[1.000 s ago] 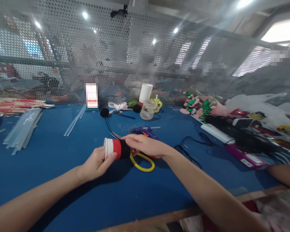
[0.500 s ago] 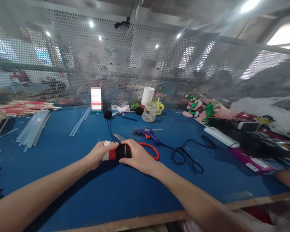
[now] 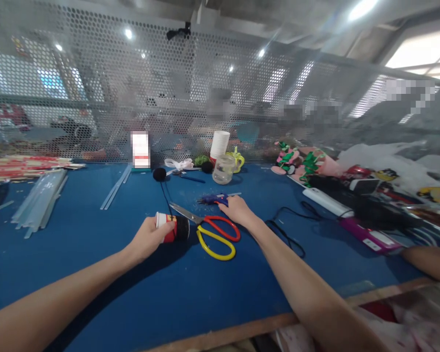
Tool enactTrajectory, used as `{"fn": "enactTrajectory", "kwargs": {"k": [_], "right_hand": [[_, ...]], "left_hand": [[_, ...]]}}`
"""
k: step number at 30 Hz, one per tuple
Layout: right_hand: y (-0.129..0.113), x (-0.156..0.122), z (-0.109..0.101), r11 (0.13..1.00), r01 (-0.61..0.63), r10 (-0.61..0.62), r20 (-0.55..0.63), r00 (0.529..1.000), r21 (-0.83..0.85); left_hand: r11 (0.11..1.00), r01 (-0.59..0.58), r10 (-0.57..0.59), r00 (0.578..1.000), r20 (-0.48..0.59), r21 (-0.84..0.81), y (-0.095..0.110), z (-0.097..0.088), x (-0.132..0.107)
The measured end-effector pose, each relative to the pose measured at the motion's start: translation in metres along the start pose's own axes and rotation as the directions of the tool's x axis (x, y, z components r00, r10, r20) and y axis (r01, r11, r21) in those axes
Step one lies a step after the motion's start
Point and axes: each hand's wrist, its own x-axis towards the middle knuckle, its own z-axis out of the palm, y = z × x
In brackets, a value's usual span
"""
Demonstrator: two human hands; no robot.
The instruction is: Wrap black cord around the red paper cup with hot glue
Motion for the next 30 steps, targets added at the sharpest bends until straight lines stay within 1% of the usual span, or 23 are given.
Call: {"fn": "enactTrajectory", "kwargs": {"k": [3, 6, 9, 12, 15, 18, 21, 22, 24, 26, 28, 30], "right_hand": [[0.001, 0.003, 0.008, 0.999, -0.025, 0.027, 0.047, 0.999, -0.048], [0.002, 0.002, 0.006, 0.997, -0.04, 0.045, 0.071, 0.996, -0.061], [0.003, -0.001, 0.003, 0.998, -0.051, 0.054, 0.08, 0.995, -0.038], [0.002, -0.004, 0.0, 0.997, -0.075, 0.074, 0.047, 0.996, 0.024], [0.001, -0.008, -0.006, 0.989, -0.08, 0.084, -0.02, 0.996, 0.126], [-0.002, -0.018, -0.017, 0.966, -0.014, 0.03, -0.058, 0.998, 0.258], [-0.012, -0.035, -0.03, 0.921, 0.074, -0.064, -0.04, 0.997, 0.383], [-0.016, -0.041, -0.033, 0.893, 0.105, -0.106, -0.023, 0.994, 0.438], [-0.026, -0.053, -0.037, 0.787, 0.145, -0.206, 0.035, 0.978, 0.6], [-0.035, -0.063, -0.038, 0.722, 0.119, -0.262, 0.111, 0.959, 0.682], [-0.041, -0.07, -0.038, 0.715, 0.083, -0.278, 0.173, 0.945, 0.694], [-0.045, -0.075, -0.038, 0.728, 0.062, -0.279, 0.213, 0.937, 0.683]], "left_hand": [[0.997, -0.037, 0.036, 0.999, 0.02, 0.073, -0.002, -0.001, 0.0], [0.993, -0.045, 0.042, 0.999, 0.029, 0.106, -0.003, -0.001, 0.001], [0.988, -0.051, 0.044, 0.998, 0.047, 0.146, -0.006, -0.001, 0.001], [0.98, -0.077, 0.068, 0.996, 0.056, 0.186, -0.007, -0.002, 0.0], [0.967, -0.099, 0.093, 0.995, 0.034, 0.236, -0.008, -0.002, 0.0], [0.947, -0.111, 0.114, 0.993, 0.007, 0.3, -0.007, -0.003, 0.001], [0.934, -0.113, 0.124, 0.992, -0.011, 0.339, -0.008, -0.003, 0.002], [0.934, -0.108, 0.121, 0.992, -0.016, 0.341, -0.008, -0.003, 0.003], [0.937, -0.102, 0.117, 0.993, -0.024, 0.333, -0.008, -0.004, 0.004], [0.942, -0.104, 0.12, 0.992, -0.032, 0.319, -0.008, -0.005, 0.006], [0.943, -0.109, 0.126, 0.991, -0.035, 0.313, -0.008, -0.006, 0.007], [0.942, -0.115, 0.131, 0.991, -0.03, 0.316, -0.008, -0.006, 0.008]]}}
